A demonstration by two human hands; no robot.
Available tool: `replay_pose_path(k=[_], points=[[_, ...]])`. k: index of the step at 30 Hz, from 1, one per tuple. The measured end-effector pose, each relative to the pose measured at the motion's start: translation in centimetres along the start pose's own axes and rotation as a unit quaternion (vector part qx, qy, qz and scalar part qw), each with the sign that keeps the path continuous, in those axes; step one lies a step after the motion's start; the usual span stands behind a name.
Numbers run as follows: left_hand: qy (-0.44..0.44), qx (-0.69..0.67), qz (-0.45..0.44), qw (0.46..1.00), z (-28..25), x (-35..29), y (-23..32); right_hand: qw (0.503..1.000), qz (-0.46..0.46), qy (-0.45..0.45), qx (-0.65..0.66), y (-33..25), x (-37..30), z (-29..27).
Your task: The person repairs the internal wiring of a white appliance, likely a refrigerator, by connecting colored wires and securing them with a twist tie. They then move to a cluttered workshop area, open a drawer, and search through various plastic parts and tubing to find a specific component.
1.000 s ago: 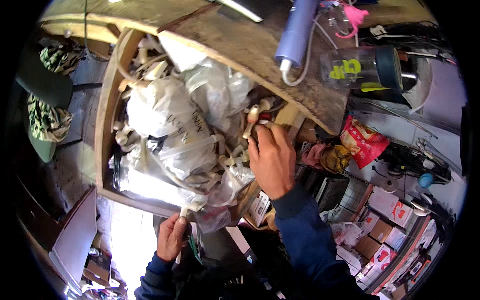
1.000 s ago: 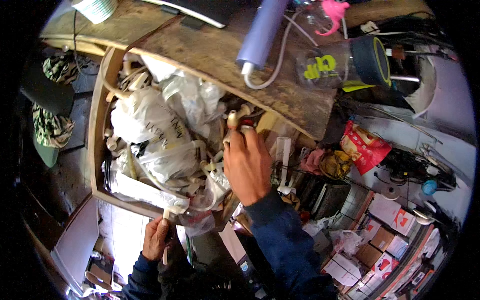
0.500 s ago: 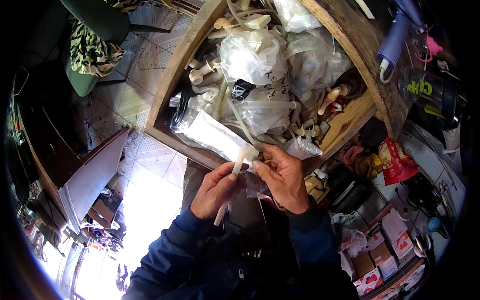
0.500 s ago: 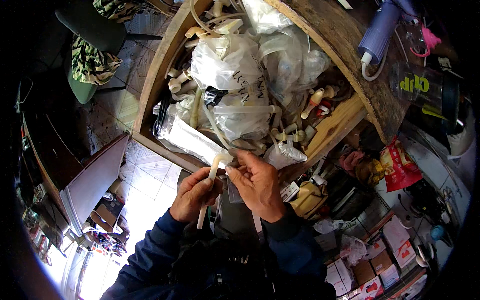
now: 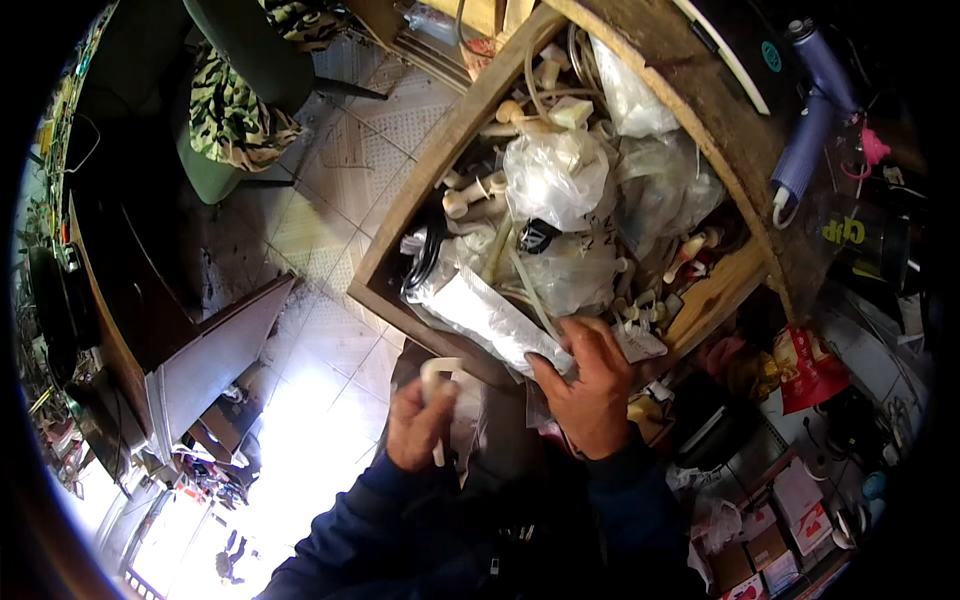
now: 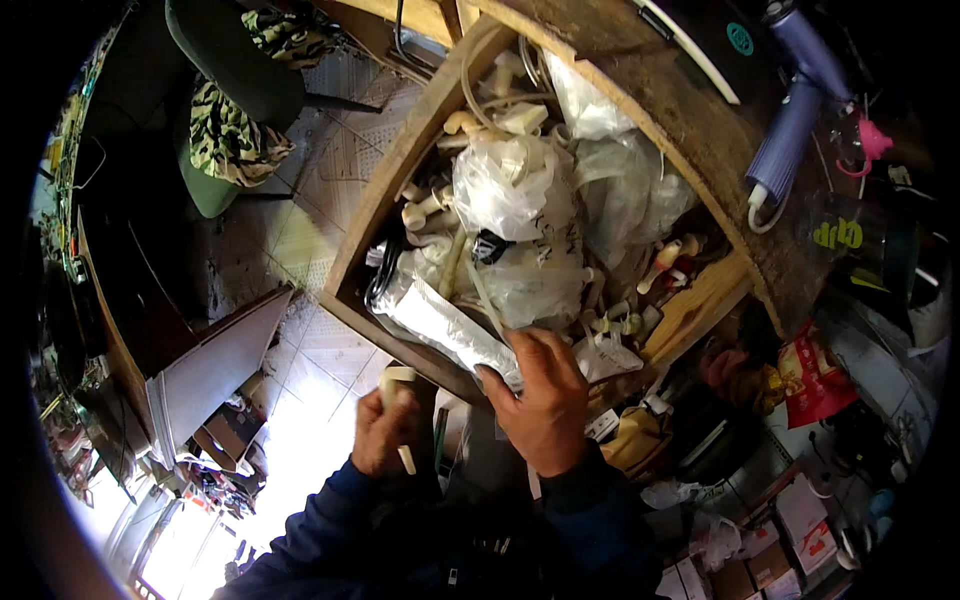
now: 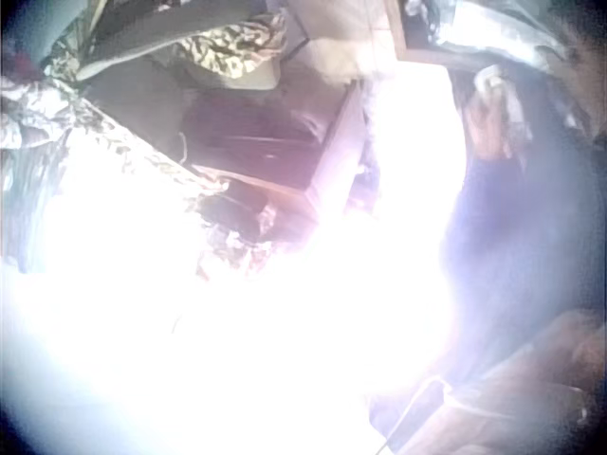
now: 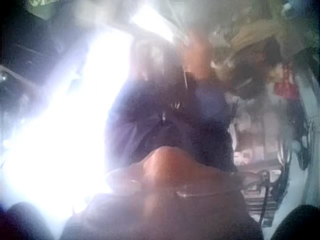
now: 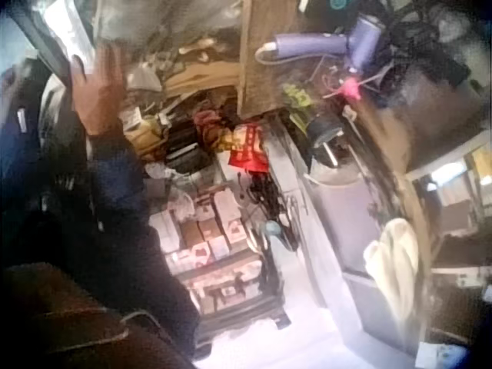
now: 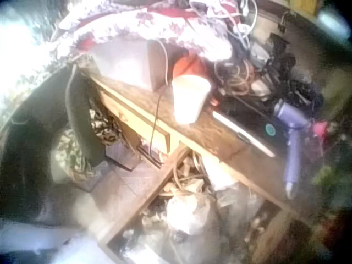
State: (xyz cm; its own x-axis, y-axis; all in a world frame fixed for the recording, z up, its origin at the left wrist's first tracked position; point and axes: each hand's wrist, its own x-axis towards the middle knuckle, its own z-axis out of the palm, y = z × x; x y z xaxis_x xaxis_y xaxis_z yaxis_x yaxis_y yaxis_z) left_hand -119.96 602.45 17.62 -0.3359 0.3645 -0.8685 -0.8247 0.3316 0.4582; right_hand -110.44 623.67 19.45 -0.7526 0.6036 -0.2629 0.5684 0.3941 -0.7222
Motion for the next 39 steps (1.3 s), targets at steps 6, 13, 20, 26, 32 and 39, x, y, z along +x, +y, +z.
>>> replay_pose_path(k=[6,13,20,26,32,39], points=[[0.066,0.04,0.095,0.992,-3.9,2.7,2.6,0.967,-0.038,0.018,-0.253,-2.1,4.2,3.6],[0.136,-0.001,0.122,0.983,-6.3,4.7,4.6,0.996,-0.015,0.055,-0.069,1.2,4.2,4.2],[0.157,-0.008,0.122,0.98,-9.2,6.0,6.1,0.985,0.015,-0.004,-0.171,-0.2,4.0,2.2],[0.157,0.03,0.123,0.979,-8.9,6.8,4.7,0.935,-0.178,0.055,-0.3,-6.6,7.5,1.4],[0.047,0.01,0.197,0.979,-2.0,2.9,5.3,0.873,-0.238,-0.069,-0.42,-3.6,12.7,1.8],[0.005,0.201,0.316,0.927,2.8,2.3,4.2,0.901,-0.167,-0.051,-0.397,-0.7,10.5,-2.4]])
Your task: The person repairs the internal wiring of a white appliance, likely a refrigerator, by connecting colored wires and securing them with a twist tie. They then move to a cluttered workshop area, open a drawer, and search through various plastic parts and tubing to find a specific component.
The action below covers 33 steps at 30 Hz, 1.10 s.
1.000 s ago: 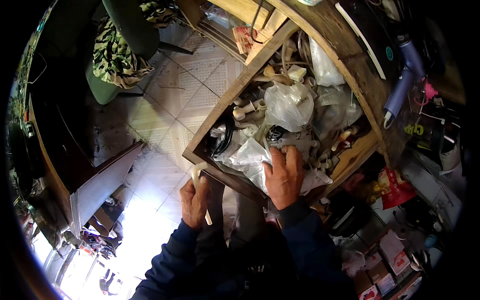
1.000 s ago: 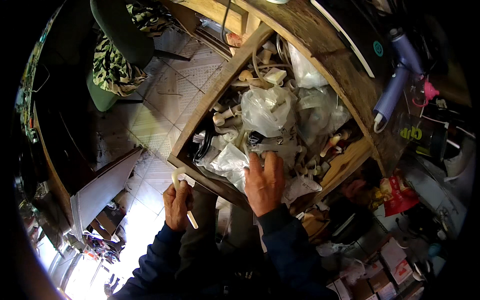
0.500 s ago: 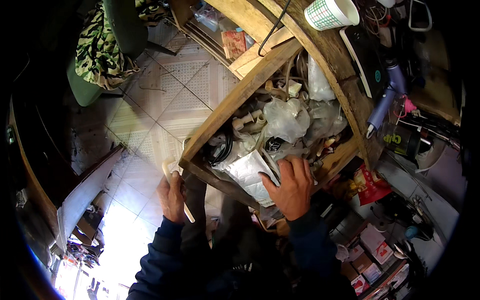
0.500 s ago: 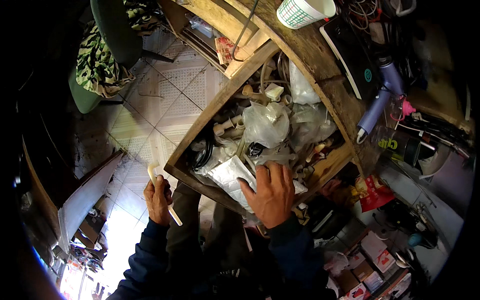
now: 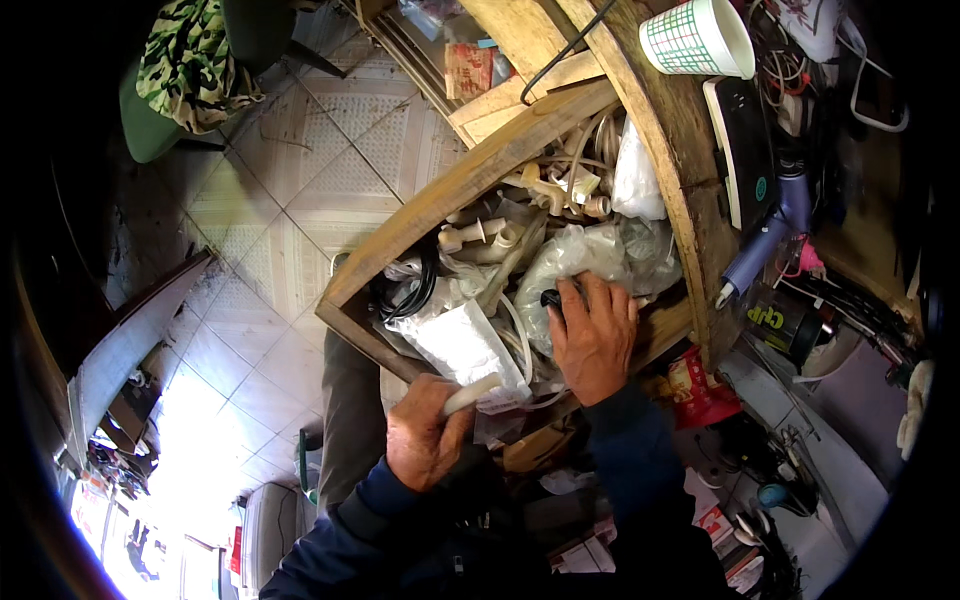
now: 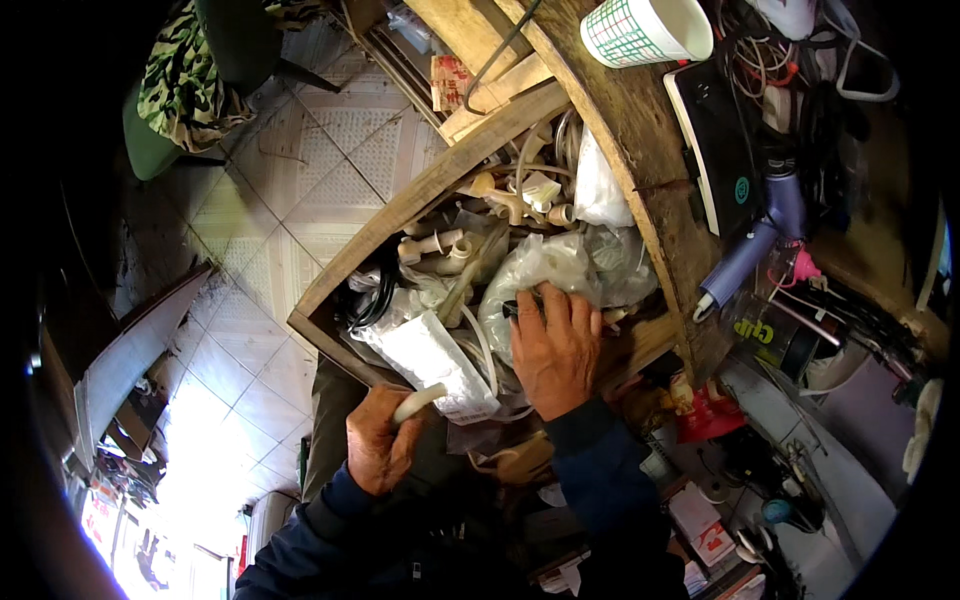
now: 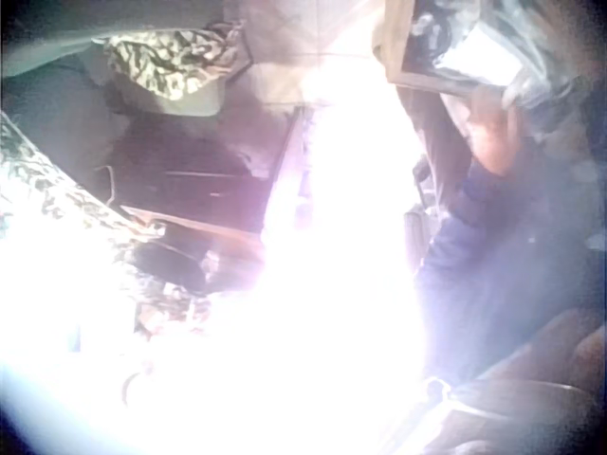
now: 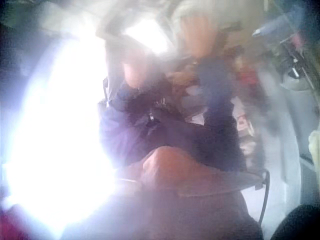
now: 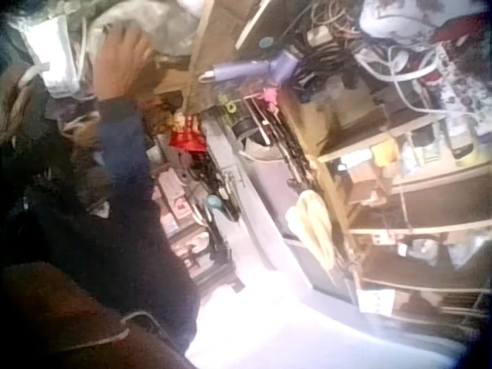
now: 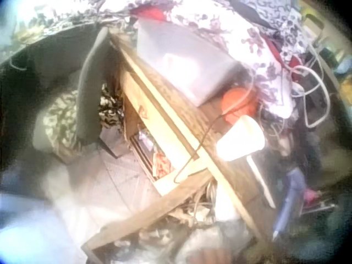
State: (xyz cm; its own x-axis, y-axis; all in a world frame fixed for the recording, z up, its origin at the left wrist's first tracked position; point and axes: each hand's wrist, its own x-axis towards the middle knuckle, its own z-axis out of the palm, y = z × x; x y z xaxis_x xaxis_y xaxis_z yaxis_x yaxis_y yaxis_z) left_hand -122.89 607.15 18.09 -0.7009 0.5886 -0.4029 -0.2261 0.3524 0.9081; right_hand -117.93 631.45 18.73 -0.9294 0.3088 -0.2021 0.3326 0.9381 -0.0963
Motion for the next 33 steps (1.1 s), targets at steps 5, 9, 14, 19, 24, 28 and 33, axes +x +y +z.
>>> replay_pose_path(k=[5,9,14,19,24,28,33], points=[[0.015,0.006,0.021,1.0,2.5,1.7,2.7,0.999,-0.036,-0.022,0.005,-0.6,0.1,0.8],[0.02,0.013,0.034,0.999,4.0,2.0,3.1,0.989,-0.144,0.024,-0.003,-1.8,3.7,1.8],[0.005,0.005,-0.016,1.0,3.3,1.4,2.5,0.981,-0.172,0.057,0.068,-1.0,4.6,3.0],[0.033,-0.008,-0.036,0.999,3.2,1.1,1.4,0.988,-0.101,0.097,0.066,2.9,0.8,1.7],[0.031,-0.039,-0.038,0.998,3.7,1.8,2.1,0.982,-0.073,0.114,0.131,3.3,-0.6,1.8],[0.065,-0.197,-0.159,0.965,4.6,2.0,2.6,0.977,-0.094,0.098,0.166,2.3,-1.0,1.0],[0.038,-0.283,-0.192,0.939,4.2,2.0,2.3,0.977,-0.137,0.085,0.137,2.1,-1.3,0.9]])
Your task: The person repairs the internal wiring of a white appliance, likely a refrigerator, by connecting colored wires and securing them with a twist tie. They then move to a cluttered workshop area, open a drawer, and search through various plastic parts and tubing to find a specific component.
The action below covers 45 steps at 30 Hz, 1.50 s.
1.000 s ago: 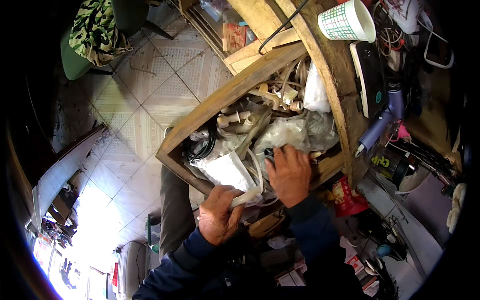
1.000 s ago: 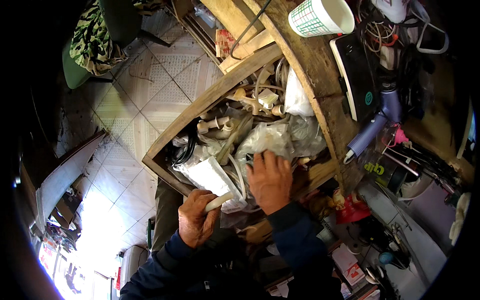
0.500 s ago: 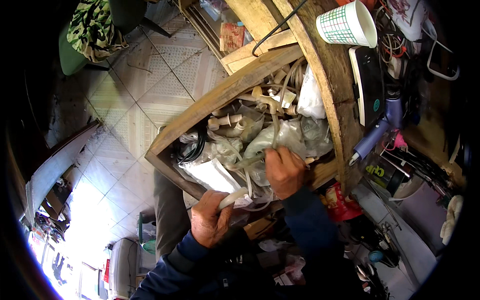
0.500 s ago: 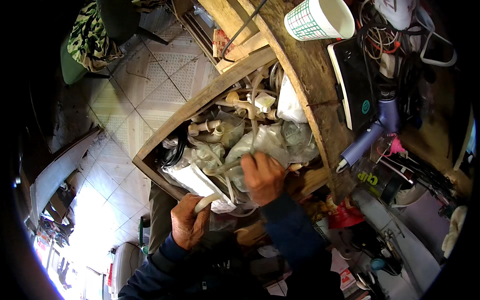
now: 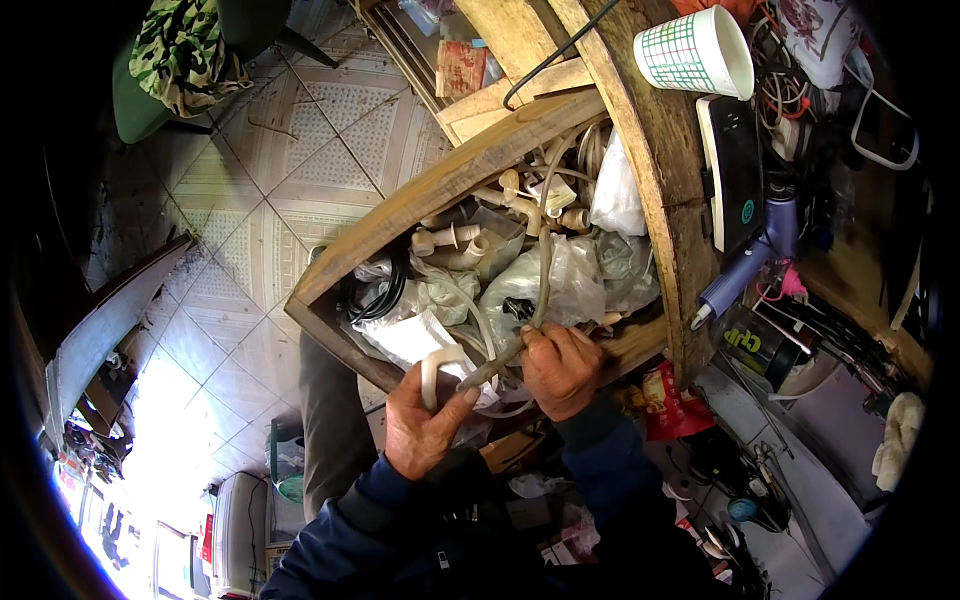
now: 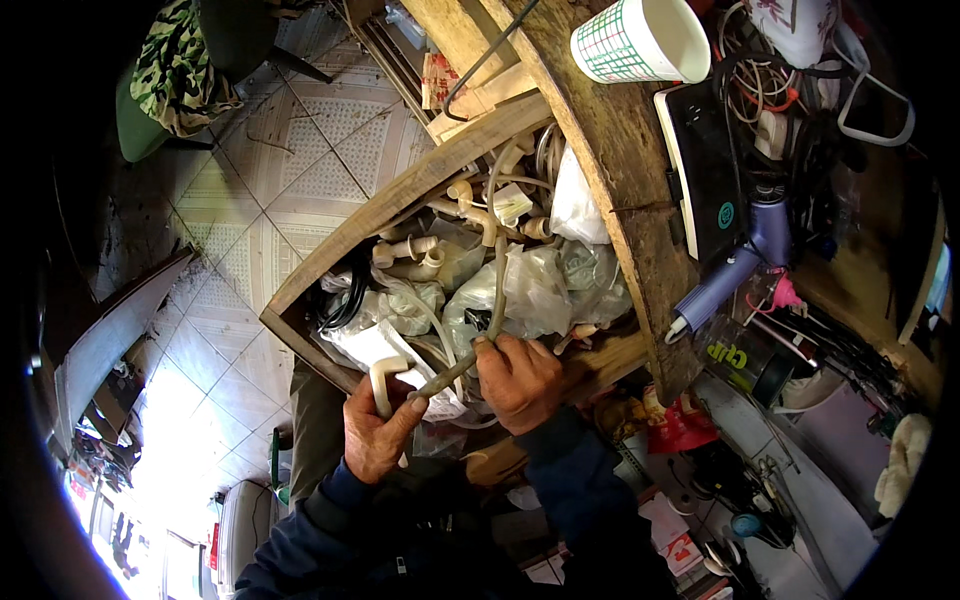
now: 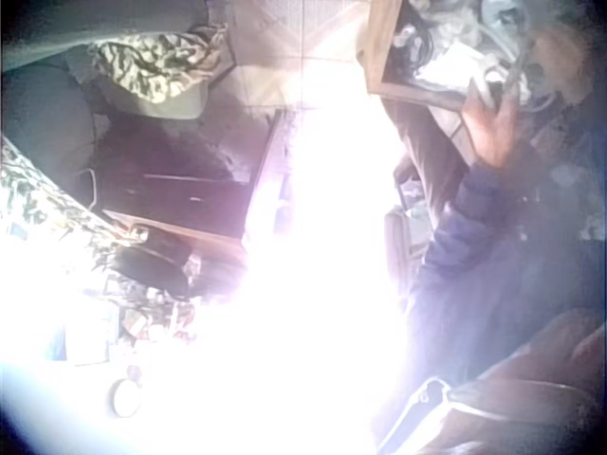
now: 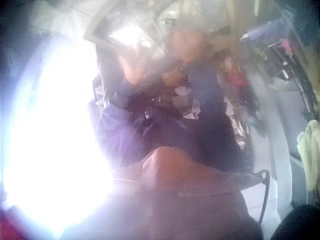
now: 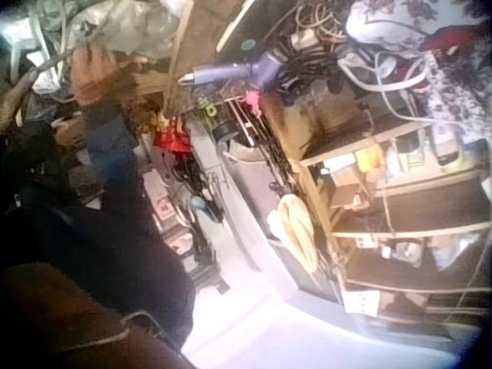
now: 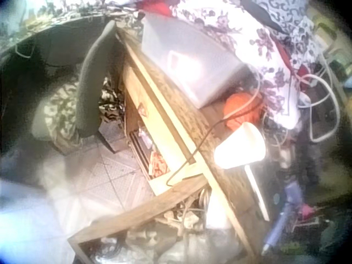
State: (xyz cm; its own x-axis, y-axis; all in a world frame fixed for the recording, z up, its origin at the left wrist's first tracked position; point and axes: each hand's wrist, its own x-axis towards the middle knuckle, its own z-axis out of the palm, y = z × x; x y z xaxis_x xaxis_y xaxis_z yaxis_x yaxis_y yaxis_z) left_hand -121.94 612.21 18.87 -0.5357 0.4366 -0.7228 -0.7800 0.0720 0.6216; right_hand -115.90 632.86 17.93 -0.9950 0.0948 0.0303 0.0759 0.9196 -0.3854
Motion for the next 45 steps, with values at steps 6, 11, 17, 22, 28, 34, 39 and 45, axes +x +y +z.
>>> replay_pose_path(k=[6,11,17,22,28,34,39,45], points=[[-0.034,0.02,-0.011,0.999,-1.1,-0.1,-2.8,0.998,-0.066,0.013,-0.015,-1.2,0.4,-1.6],[-0.029,0.067,-0.003,0.997,1.0,1.2,-2.7,0.996,-0.043,0.039,-0.074,-1.3,0.9,-3.5],[0.027,0.116,0.059,0.991,1.3,2.1,-2.2,0.985,0.119,-0.084,-0.093,1.7,0.9,-2.3],[0.186,0.084,0.095,0.974,-4.7,0.1,-1.8,0.977,0.123,-0.11,-0.134,-2.1,3.5,-5.1],[0.31,-0.059,0.012,0.949,-11.2,1.7,-3.5,0.999,0.015,-0.036,0.024,-4.3,5.2,-0.7],[0.279,-0.143,-0.028,0.949,-11.9,3.0,-8.4,0.994,0.021,-0.098,0.044,-7.6,9.0,5.7],[0.299,-0.103,0.035,0.948,-10.6,2.3,-6.4,0.992,-0.01,-0.122,0.006,-6.2,7.1,7.3],[0.262,-0.042,0.067,0.962,-10.5,1.0,-3.5,0.989,-0.039,-0.128,-0.064,-2.8,3.4,4.8]])
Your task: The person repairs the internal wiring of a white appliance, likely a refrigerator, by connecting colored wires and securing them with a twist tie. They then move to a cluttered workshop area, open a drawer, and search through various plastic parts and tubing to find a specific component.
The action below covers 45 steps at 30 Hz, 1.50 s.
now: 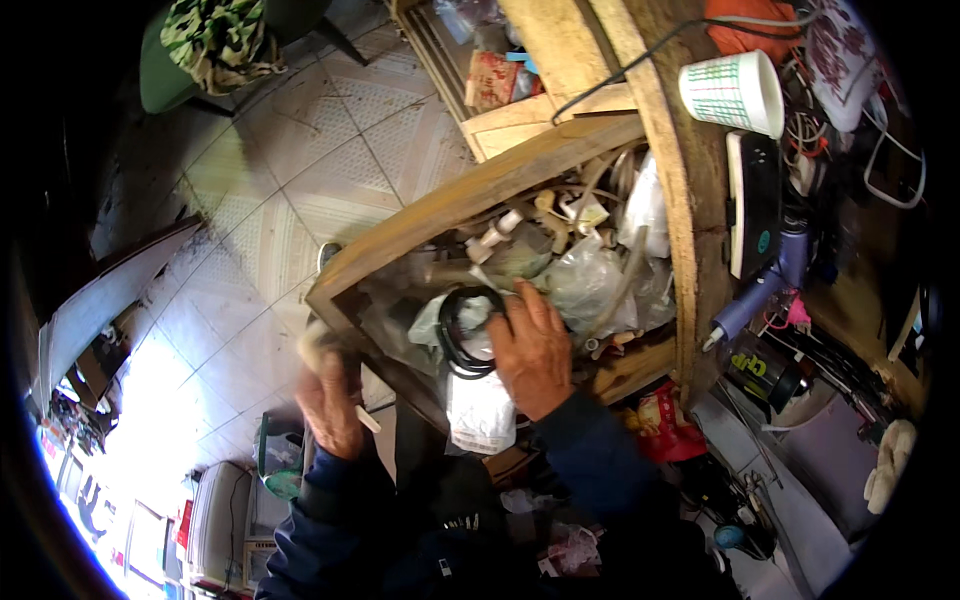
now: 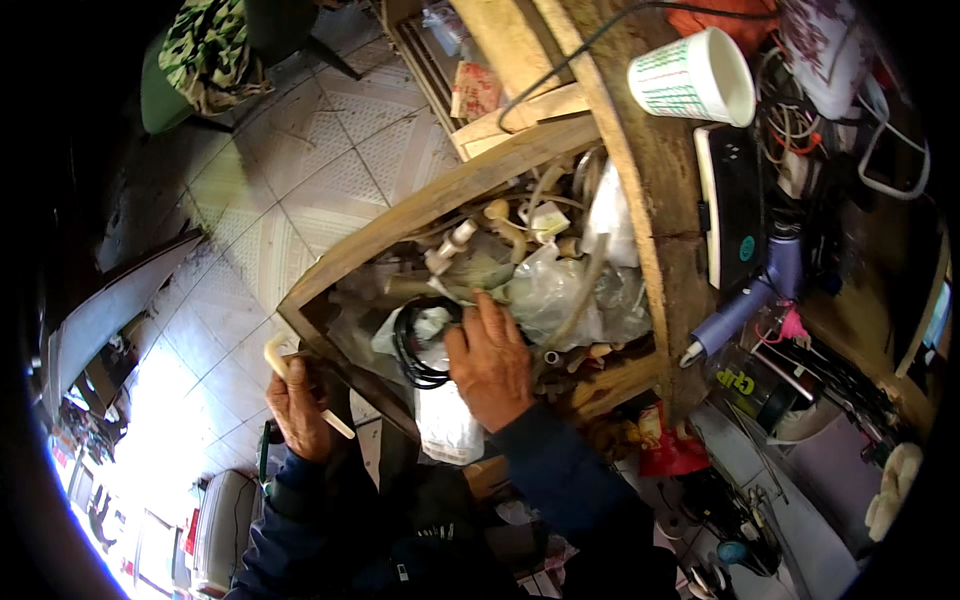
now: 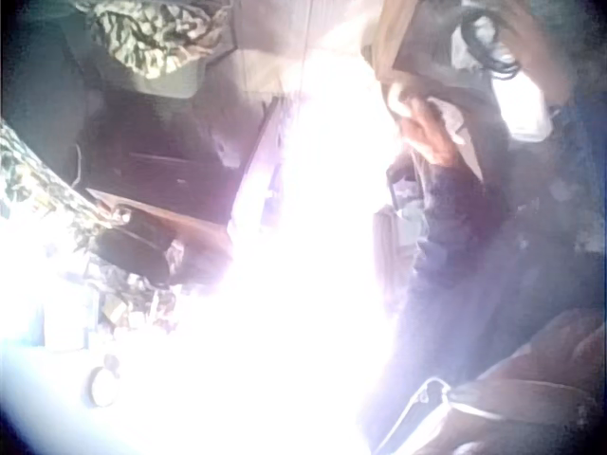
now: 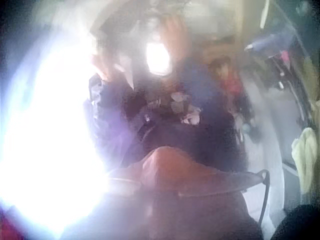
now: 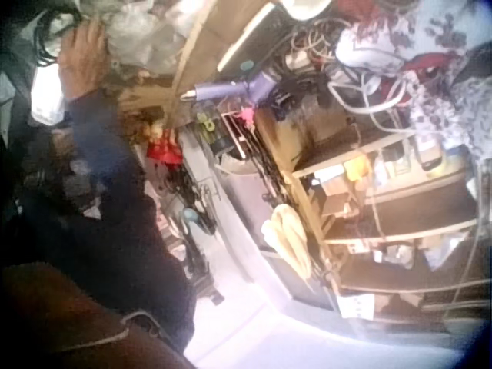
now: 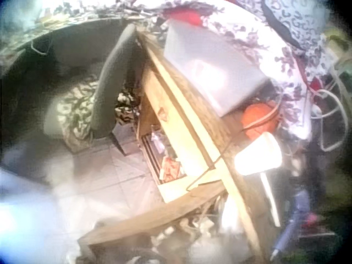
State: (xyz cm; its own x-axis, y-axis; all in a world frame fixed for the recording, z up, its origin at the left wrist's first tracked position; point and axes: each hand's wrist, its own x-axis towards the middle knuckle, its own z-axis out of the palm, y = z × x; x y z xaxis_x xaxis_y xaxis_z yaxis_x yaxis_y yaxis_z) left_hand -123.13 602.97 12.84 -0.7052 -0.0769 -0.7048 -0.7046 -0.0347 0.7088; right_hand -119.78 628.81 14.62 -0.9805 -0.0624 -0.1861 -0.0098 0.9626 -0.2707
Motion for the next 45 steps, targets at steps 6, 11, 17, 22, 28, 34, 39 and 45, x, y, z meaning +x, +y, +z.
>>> replay_pose_path(k=[6,11,17,22,28,34,39,45], points=[[0.058,0.005,-0.039,0.998,-0.4,0.4,-0.2,0.993,-0.001,-0.12,-0.008,-2.2,0.2,-3.1],[0.081,-0.051,-0.103,0.99,-0.5,0.4,-2.7,0.987,-0.064,-0.128,0.077,-4.4,2.9,-5.1],[0.051,-0.094,-0.116,0.987,0.2,-0.2,-3.8,0.982,-0.135,-0.132,0.023,-6.5,7.2,1.5],[0.038,-0.036,-0.12,0.991,-0.1,0.0,-2.8,0.975,-0.161,-0.152,-0.035,-5.5,3.6,0.6],[0.015,-0.028,-0.127,0.991,-1.1,-0.8,-3.0,0.982,-0.102,-0.154,-0.025,-5.7,1.2,-1.3],[-0.034,-0.061,-0.108,0.992,-1.6,-2.7,-3.9,0.976,-0.072,-0.186,0.089,-5.8,3.9,-2.4],[-0.046,-0.208,-0.131,0.968,-1.9,-3.7,-4.6,0.989,-0.035,-0.071,0.122,-4.6,6.6,0.8],[-0.092,-0.415,-0.217,0.879,-2.4,-3.3,-3.1,0.989,-0.101,-0.102,-0.043,-4.5,8.8,4.3]])
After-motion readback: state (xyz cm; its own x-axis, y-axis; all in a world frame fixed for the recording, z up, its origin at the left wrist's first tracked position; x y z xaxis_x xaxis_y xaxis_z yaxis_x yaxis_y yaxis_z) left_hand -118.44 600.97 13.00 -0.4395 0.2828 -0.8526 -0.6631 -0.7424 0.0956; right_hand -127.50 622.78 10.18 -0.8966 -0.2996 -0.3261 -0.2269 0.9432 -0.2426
